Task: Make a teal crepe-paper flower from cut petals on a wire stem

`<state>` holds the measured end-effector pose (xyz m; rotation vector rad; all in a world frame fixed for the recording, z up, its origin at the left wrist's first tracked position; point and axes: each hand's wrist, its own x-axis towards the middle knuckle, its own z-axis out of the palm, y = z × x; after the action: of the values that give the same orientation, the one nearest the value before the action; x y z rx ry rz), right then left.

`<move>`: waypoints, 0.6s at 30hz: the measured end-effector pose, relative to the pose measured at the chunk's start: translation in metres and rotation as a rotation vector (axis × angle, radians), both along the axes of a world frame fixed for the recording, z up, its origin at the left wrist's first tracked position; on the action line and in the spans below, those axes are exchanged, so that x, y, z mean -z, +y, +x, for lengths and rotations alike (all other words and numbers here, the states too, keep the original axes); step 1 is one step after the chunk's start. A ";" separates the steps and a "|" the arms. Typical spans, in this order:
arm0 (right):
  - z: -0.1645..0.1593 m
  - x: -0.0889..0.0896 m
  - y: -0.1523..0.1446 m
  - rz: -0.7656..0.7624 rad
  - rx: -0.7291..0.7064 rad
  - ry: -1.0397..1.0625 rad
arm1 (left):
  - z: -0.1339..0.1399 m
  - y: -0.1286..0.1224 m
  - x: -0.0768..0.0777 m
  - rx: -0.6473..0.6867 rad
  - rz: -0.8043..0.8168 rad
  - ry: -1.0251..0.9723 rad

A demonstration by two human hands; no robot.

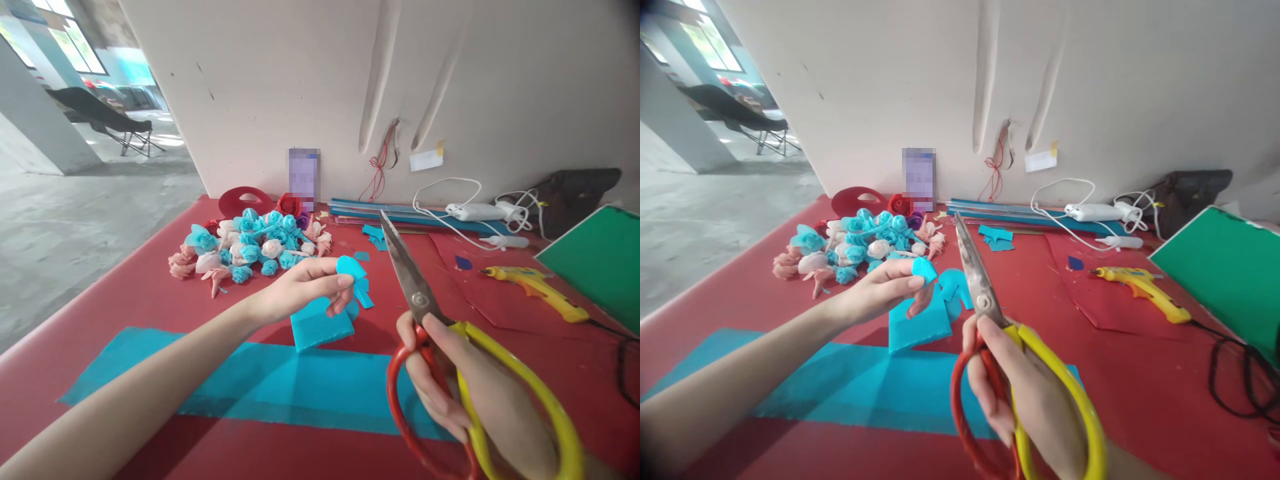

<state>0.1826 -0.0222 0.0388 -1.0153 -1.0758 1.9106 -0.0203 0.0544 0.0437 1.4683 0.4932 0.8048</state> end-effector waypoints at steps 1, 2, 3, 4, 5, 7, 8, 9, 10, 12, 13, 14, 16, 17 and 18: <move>0.002 -0.003 0.005 0.088 0.049 -0.150 | 0.000 0.000 0.001 -0.006 -0.005 0.000; 0.005 -0.005 0.010 0.182 0.073 -0.323 | 0.001 0.000 0.001 -0.018 -0.010 0.000; 0.008 -0.008 0.015 0.279 0.077 -0.507 | 0.001 0.001 0.002 -0.033 -0.017 -0.002; 0.012 -0.010 0.021 0.374 0.062 -0.702 | 0.002 0.002 0.004 -0.047 -0.025 -0.004; 0.016 -0.011 0.026 0.466 0.036 -0.908 | 0.002 0.003 0.005 -0.059 -0.036 -0.006; 0.026 -0.010 0.034 0.597 -0.042 -1.275 | 0.003 0.004 0.008 -0.068 -0.059 -0.004; 0.031 -0.008 0.036 0.637 -0.078 -1.408 | 0.004 0.004 0.009 -0.066 -0.069 -0.001; 0.037 -0.005 0.038 0.655 -0.108 -1.498 | 0.005 0.004 0.011 -0.061 -0.075 0.004; 0.043 0.000 0.039 0.654 -0.130 -1.548 | 0.005 0.003 0.012 -0.056 -0.078 0.011; 0.054 0.009 0.039 0.635 -0.147 -1.598 | 0.007 0.001 0.013 -0.054 -0.073 0.030; 0.058 0.013 0.039 0.635 -0.158 -1.619 | 0.008 -0.001 0.013 -0.059 -0.065 0.041; 0.062 0.016 0.039 0.641 -0.175 -1.632 | 0.010 -0.003 0.012 -0.070 -0.052 0.051; 0.065 0.016 0.038 0.659 -0.211 -1.639 | 0.013 -0.007 0.010 -0.104 -0.011 0.078; 0.064 0.013 0.038 0.685 -0.213 -1.629 | 0.015 -0.010 0.008 -0.128 0.018 0.095; 0.060 0.008 0.037 0.729 -0.192 -1.595 | 0.017 -0.014 0.006 -0.153 0.049 0.114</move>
<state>0.2429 0.0148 0.0310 -1.9426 -2.4570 0.2913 -0.0032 0.0408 0.0374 1.5411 0.6826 0.8620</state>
